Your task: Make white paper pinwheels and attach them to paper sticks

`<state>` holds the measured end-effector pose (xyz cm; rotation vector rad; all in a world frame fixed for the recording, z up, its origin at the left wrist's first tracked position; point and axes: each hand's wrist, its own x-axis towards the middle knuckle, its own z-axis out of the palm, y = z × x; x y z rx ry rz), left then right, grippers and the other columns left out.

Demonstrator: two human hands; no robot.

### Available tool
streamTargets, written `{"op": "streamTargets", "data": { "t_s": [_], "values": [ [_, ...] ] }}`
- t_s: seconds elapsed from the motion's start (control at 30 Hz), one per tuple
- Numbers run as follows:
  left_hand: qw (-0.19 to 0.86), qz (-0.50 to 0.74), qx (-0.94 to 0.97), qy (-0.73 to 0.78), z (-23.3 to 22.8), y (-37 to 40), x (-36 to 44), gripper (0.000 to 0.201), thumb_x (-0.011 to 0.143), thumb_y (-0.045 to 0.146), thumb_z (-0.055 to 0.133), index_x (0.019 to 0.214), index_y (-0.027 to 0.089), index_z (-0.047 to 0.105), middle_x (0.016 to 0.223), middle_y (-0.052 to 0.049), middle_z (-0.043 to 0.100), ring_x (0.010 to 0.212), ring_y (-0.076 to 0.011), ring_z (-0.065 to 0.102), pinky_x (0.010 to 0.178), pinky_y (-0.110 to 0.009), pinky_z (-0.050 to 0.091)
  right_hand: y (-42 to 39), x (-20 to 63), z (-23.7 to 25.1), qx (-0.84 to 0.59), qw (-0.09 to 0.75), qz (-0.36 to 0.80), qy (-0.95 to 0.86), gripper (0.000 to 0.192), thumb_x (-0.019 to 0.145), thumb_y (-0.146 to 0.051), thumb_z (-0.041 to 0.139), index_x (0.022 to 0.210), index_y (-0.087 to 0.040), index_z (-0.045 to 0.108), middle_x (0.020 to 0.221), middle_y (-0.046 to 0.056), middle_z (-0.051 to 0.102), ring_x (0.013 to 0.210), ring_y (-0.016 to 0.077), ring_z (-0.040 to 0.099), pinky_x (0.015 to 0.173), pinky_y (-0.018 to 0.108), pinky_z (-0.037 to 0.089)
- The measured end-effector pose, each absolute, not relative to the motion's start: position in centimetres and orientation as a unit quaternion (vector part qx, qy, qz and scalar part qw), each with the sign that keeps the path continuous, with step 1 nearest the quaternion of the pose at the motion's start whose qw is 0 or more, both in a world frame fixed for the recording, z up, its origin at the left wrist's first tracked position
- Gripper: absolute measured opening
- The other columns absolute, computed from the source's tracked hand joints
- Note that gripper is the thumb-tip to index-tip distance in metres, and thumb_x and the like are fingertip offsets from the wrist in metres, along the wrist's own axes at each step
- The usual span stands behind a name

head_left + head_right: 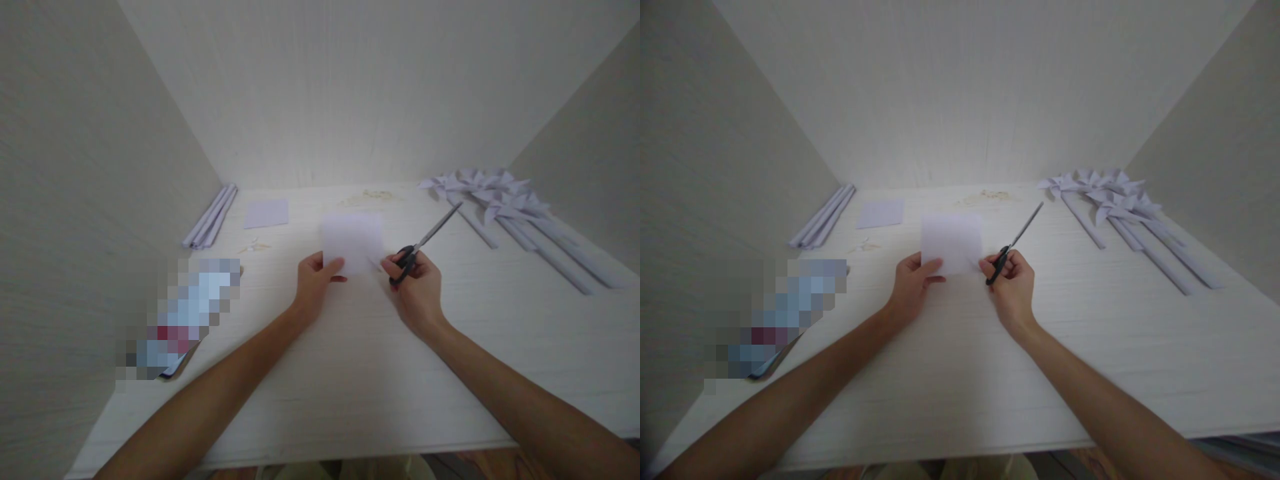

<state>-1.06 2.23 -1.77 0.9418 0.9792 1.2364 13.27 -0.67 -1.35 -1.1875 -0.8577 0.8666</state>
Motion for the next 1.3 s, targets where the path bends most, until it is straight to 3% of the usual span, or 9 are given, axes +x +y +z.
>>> {"op": "streamTargets", "data": {
  "t_s": [0.13, 0.4, 0.67, 0.9, 1.3],
  "values": [
    [0.608, 0.481, 0.456, 0.437, -2.1, 2.1, -1.1, 0.014, 0.053, 0.022, 0.067, 0.063, 0.012, 0.064, 0.064, -0.001, 0.063, 0.055, -0.0098, 0.054, 0.054, -0.023, 0.045, -0.4, 13.4, -1.5, -0.52, 0.675, 0.389, -0.35, 0.021, 0.058, -0.025, 0.068, 0.064, -0.017, 0.049, 0.059, -0.005, 0.054, 0.036, 0.0025, 0.037, 0.03, 0.016, 0.028],
    [0.605, 0.533, 0.414, 0.423, -2.0, 2.1, -0.8, 0.017, 0.055, 0.027, 0.068, 0.065, 0.013, 0.064, 0.058, -0.001, 0.062, 0.06, -0.0128, 0.058, 0.065, -0.027, 0.046, -0.9, 12.9, -1.2, -0.512, 0.655, 0.419, -0.364, 0.024, 0.06, -0.03, 0.066, 0.066, -0.017, 0.047, 0.075, 0.0, 0.061, 0.038, 0.0022, 0.04, 0.031, 0.016, 0.031],
    [0.574, 0.502, 0.488, 0.425, -1.0, 1.1, -0.5, 0.025, 0.057, 0.028, 0.067, 0.076, 0.013, 0.065, 0.082, -0.005, 0.067, 0.074, -0.0165, 0.06, 0.071, -0.029, 0.046, -1.7, 12.1, -0.8, -0.525, 0.574, 0.457, -0.431, 0.026, 0.054, -0.024, 0.07, 0.061, -0.018, 0.046, 0.046, -0.008, 0.045, 0.035, 0.0039, 0.036, 0.031, 0.016, 0.029],
    [0.53, 0.487, 0.527, 0.452, -0.4, 1.0, -0.5, 0.023, 0.058, 0.027, 0.066, 0.077, 0.016, 0.063, 0.083, -0.005, 0.066, 0.082, -0.018, 0.059, 0.077, -0.031, 0.045, -1.6, 12.3, -0.9, -0.499, 0.576, 0.491, -0.423, 0.026, 0.052, -0.023, 0.07, 0.063, -0.018, 0.048, 0.048, -0.009, 0.045, 0.035, 0.0028, 0.034, 0.031, 0.016, 0.026],
    [0.517, 0.54, 0.472, 0.467, -1.2, 1.3, -0.5, 0.029, 0.055, 0.029, 0.068, 0.08, 0.016, 0.061, 0.079, -0.004, 0.064, 0.079, -0.017, 0.059, 0.079, -0.032, 0.044, -1.5, 12.4, -1.2, -0.492, 0.569, 0.49, -0.44, 0.028, 0.051, -0.026, 0.072, 0.066, -0.017, 0.051, 0.066, -0.001, 0.061, 0.046, 0.0063, 0.047, 0.037, 0.017, 0.036]
  ]
}}
